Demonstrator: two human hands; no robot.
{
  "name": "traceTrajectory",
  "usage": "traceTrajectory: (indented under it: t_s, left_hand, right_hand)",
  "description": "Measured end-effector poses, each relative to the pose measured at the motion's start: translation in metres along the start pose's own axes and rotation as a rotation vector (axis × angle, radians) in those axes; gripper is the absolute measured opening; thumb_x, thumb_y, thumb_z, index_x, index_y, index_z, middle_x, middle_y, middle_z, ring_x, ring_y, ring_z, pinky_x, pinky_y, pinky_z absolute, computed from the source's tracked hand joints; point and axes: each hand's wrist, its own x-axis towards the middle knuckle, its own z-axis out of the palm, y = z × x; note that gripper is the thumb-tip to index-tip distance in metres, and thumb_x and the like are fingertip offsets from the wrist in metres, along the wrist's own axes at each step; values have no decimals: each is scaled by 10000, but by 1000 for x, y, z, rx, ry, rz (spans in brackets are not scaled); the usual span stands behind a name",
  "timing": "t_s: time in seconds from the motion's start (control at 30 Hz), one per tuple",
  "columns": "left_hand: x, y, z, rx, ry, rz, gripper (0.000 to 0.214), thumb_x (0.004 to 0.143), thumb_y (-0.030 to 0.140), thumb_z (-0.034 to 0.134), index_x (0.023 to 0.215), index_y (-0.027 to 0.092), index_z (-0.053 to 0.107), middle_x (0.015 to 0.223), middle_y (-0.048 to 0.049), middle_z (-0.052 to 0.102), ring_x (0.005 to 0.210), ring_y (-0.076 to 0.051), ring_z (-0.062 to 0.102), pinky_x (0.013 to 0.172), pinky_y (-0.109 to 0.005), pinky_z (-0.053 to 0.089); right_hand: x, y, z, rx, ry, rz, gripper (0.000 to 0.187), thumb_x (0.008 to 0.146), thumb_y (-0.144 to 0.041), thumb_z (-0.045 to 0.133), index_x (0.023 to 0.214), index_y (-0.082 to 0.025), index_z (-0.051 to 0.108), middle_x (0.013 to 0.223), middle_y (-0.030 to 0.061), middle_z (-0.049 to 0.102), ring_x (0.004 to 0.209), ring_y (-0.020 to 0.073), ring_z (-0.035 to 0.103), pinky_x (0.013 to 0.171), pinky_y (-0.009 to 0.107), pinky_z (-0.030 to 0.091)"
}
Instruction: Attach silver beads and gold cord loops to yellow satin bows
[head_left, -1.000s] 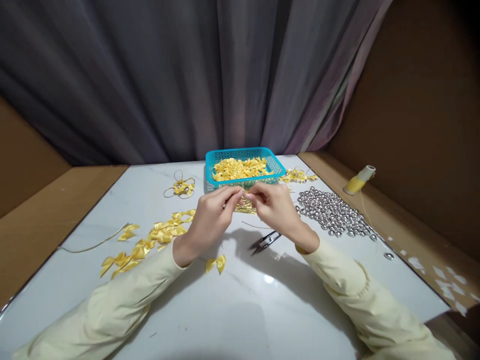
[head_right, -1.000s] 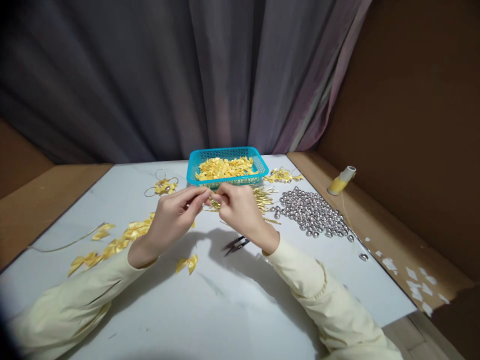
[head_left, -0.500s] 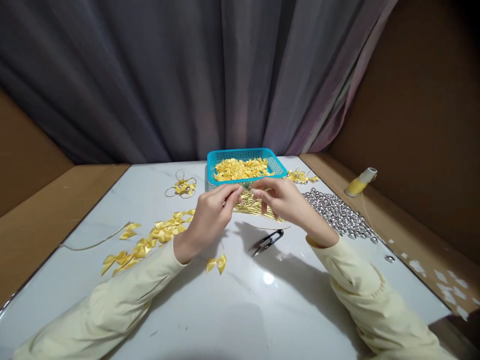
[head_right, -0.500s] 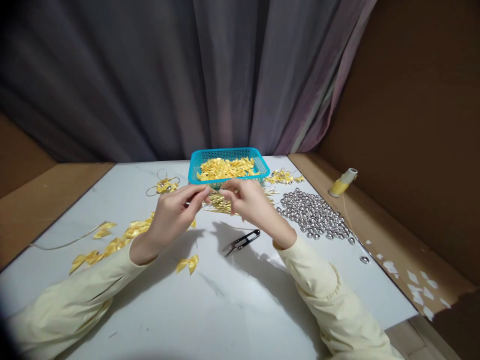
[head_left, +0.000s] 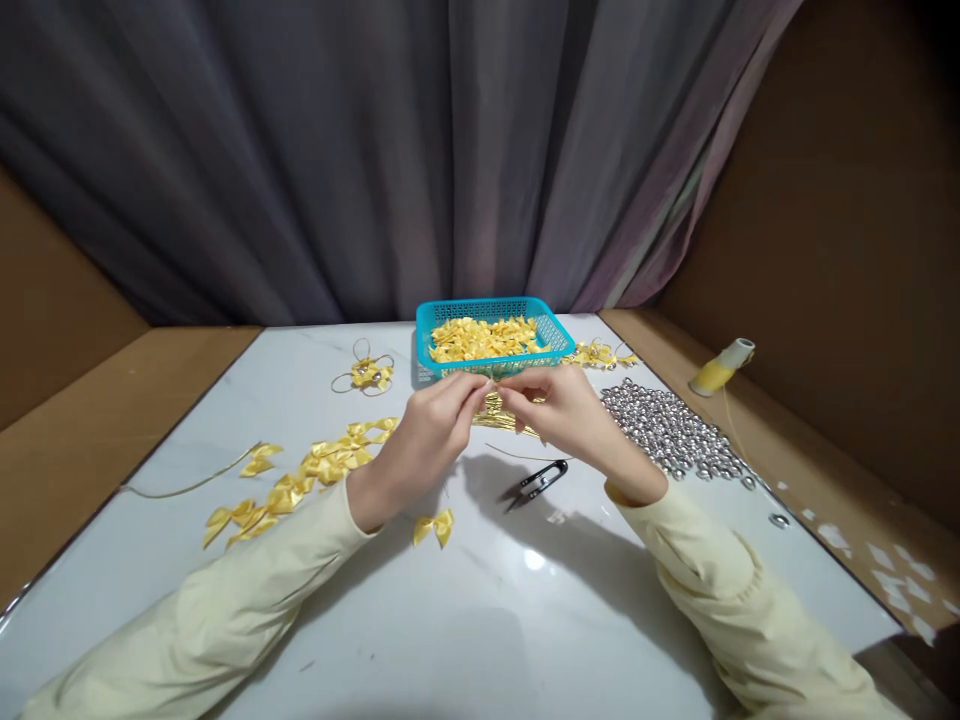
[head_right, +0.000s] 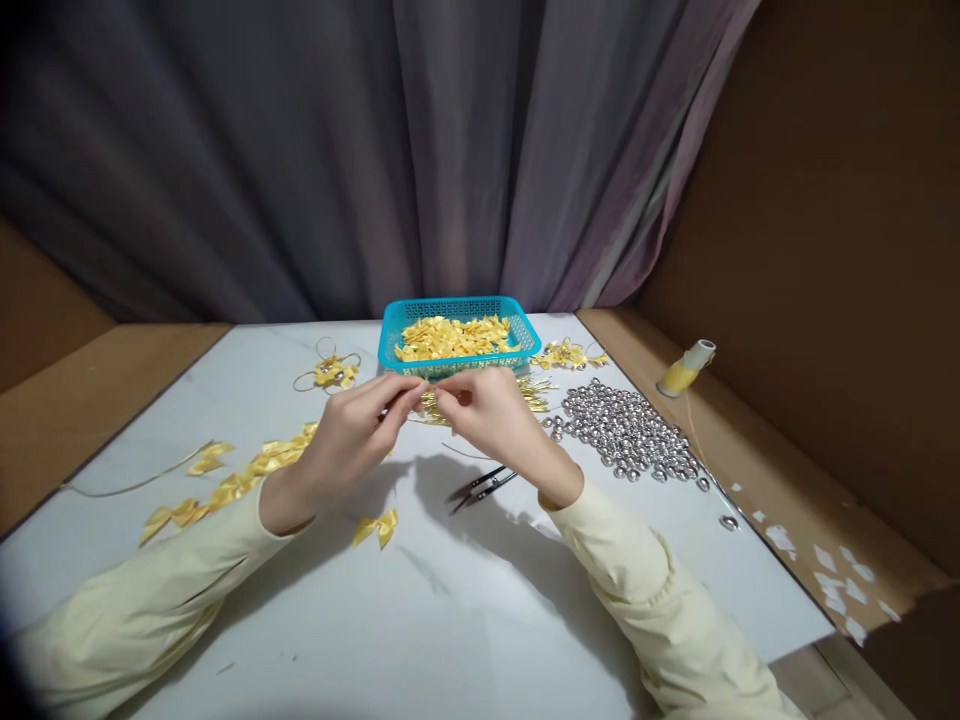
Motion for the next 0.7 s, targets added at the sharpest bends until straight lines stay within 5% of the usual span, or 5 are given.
traceTrajectory:
  t_s: [0.13,0.27,0.47,0.7]
  left_hand:
    - [0,0,0,10,-7,17,113,886,129,472,888,158,581,753,-12,629,688,-118,585,644,-232,461]
    - [0,1,-1,18,-11,27,113,892,135,460,884,159,570,767,-20,620,698,-126,582,645,-245,460]
    - [-2,3,-2,19,-47,39,128,907,148,427,894,162,554,780,-20,597,707,-124,570,656,-247,461]
    - [-3,4,-5,99,-117,58,154,914,137,383,904,156,536,792,-34,564,711,-137,552,648,-265,450]
  right_hand:
    - [0,-1,2,91,62,56,200,792,-210,504,777,-122,683,498,-12,569,377,49,432,388,186,350]
    - [2,1,0,291,-9,231,285,774,-259,536,995,-125,655,526,-19,564,333,54,417,320,186,348]
    - [2,1,-4,450,-117,243,188,764,-258,550,807,-133,684,535,-15,543,382,56,432,312,170,340]
    - [-1,-4,-1,245,2,212,199,762,-252,555,676,-116,673,456,-11,547,318,40,387,316,178,304]
